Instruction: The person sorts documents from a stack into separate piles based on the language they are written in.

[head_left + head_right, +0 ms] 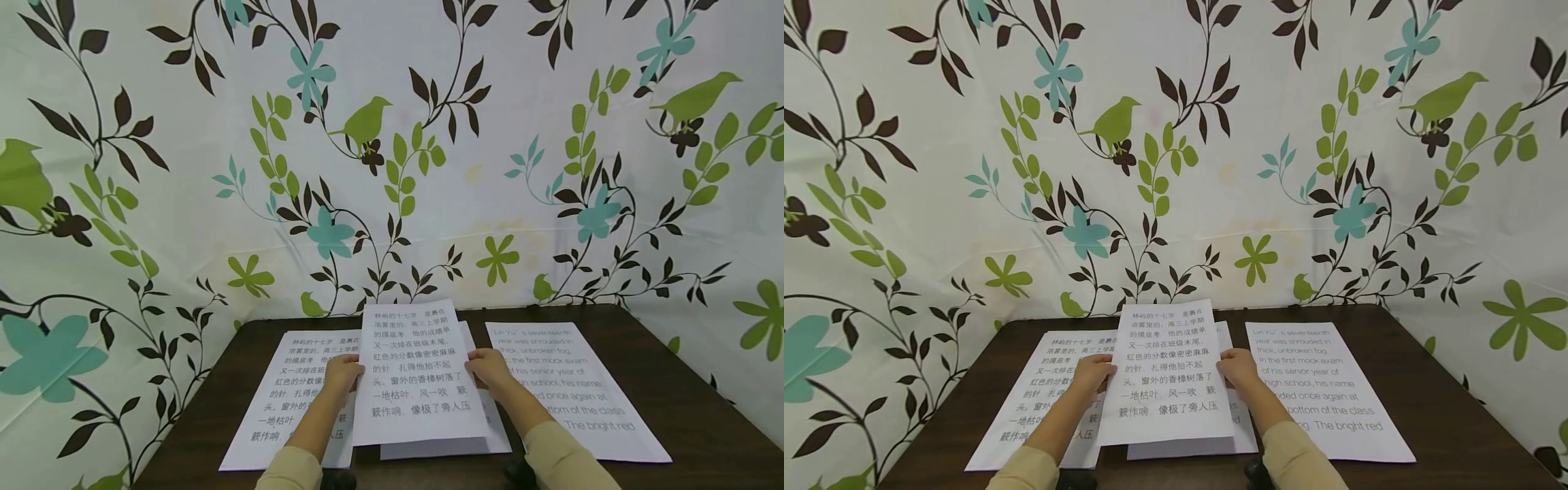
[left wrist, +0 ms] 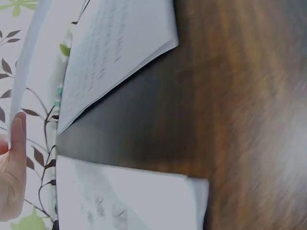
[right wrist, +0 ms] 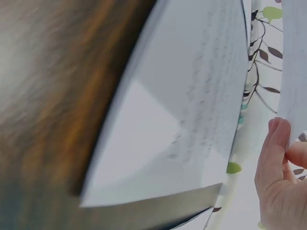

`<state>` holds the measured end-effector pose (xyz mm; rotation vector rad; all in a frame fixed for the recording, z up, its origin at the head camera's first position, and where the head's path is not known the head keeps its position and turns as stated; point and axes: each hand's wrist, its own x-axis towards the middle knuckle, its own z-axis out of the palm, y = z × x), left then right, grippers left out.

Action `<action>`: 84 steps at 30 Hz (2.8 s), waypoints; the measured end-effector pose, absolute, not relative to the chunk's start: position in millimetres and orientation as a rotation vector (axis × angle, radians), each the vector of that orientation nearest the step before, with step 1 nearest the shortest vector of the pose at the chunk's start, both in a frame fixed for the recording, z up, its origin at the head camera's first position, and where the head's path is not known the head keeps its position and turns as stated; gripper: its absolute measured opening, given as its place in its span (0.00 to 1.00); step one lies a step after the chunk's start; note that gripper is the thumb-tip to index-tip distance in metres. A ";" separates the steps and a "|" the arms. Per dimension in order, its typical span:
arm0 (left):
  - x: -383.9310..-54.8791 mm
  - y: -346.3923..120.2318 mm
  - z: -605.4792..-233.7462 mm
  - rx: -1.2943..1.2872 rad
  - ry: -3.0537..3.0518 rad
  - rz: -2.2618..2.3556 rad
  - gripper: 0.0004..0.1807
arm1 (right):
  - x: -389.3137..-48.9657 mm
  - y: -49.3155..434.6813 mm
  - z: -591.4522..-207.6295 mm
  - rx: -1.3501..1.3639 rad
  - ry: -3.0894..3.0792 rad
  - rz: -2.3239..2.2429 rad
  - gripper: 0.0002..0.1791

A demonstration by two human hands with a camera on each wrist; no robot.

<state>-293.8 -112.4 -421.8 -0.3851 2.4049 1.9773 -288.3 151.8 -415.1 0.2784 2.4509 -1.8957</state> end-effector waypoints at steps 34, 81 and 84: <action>-294.3 -196.5 -378.9 -0.364 2.580 1.837 0.18 | -294.6 73.7 -385.6 0.213 2.292 -2.095 0.12; -276.1 -303.9 -410.7 -0.467 2.556 1.674 0.20 | -267.9 -30.5 -421.7 0.218 2.200 -2.088 0.10; -275.3 -303.0 -415.5 -0.475 2.547 1.689 0.20 | -267.7 -31.1 -426.1 0.253 2.205 -2.044 0.11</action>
